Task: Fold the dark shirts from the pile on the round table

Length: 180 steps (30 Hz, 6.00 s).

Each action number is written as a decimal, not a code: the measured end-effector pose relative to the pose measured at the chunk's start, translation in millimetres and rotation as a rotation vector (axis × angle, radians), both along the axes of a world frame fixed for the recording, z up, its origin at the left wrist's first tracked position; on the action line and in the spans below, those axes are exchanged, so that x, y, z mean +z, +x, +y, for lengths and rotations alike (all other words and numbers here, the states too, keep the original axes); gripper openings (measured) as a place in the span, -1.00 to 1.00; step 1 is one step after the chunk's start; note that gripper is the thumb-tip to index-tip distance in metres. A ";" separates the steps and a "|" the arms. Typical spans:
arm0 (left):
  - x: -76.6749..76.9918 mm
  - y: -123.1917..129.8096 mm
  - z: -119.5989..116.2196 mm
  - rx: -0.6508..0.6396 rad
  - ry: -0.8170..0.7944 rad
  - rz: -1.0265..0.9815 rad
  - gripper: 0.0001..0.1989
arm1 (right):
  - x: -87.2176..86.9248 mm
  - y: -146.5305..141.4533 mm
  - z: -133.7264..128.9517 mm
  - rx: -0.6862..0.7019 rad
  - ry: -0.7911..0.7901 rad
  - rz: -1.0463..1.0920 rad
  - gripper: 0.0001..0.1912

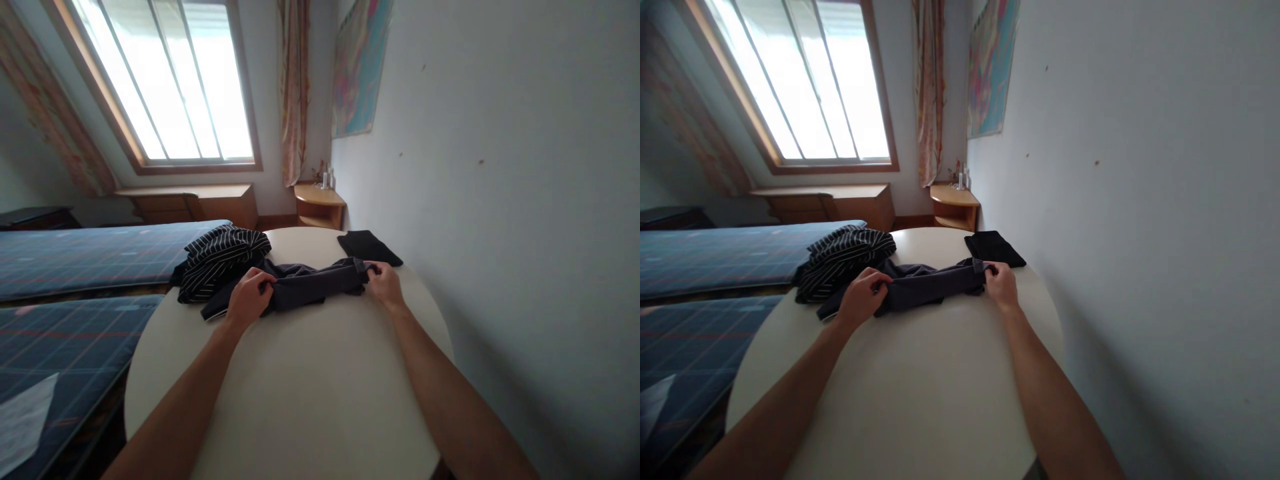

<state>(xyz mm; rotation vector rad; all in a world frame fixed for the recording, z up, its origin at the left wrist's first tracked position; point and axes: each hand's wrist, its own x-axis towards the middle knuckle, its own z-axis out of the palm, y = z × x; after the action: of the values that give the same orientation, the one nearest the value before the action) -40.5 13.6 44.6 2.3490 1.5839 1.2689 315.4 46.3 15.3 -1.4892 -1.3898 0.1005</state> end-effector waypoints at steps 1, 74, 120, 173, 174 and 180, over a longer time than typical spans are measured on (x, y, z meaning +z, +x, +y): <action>0.4 0.7 -0.5 0.004 0.001 0.004 -0.82 | -1.5 0.9 1.5 -0.007 0.009 -0.011 -0.68; -9.7 7.9 -3.2 -0.496 -0.116 0.237 -0.91 | -4.4 13.2 6.5 -0.115 0.017 0.135 -0.63; -13.1 12.1 -4.3 -0.290 -0.088 0.270 -0.76 | 32.2 -55.4 -40.1 0.498 0.295 -0.398 -0.92; -6.4 23.8 -17.4 -0.426 -0.006 0.295 -0.91 | 24.4 -71.4 -42.3 0.707 0.197 -0.536 -0.95; -5.5 24.0 -17.9 -0.426 -0.009 0.302 -0.92 | 25.4 -71.6 -43.0 0.711 0.204 -0.529 -0.95; -3.0 22.4 -19.2 -0.344 0.009 0.266 -0.92 | 27.7 -71.0 -44.3 0.679 0.224 -0.508 -0.89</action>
<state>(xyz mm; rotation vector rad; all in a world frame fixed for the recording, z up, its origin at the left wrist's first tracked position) -18.1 -5.5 41.6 2.7336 1.1492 0.9267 244.4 2.0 43.1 -0.8300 -2.1999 -0.0150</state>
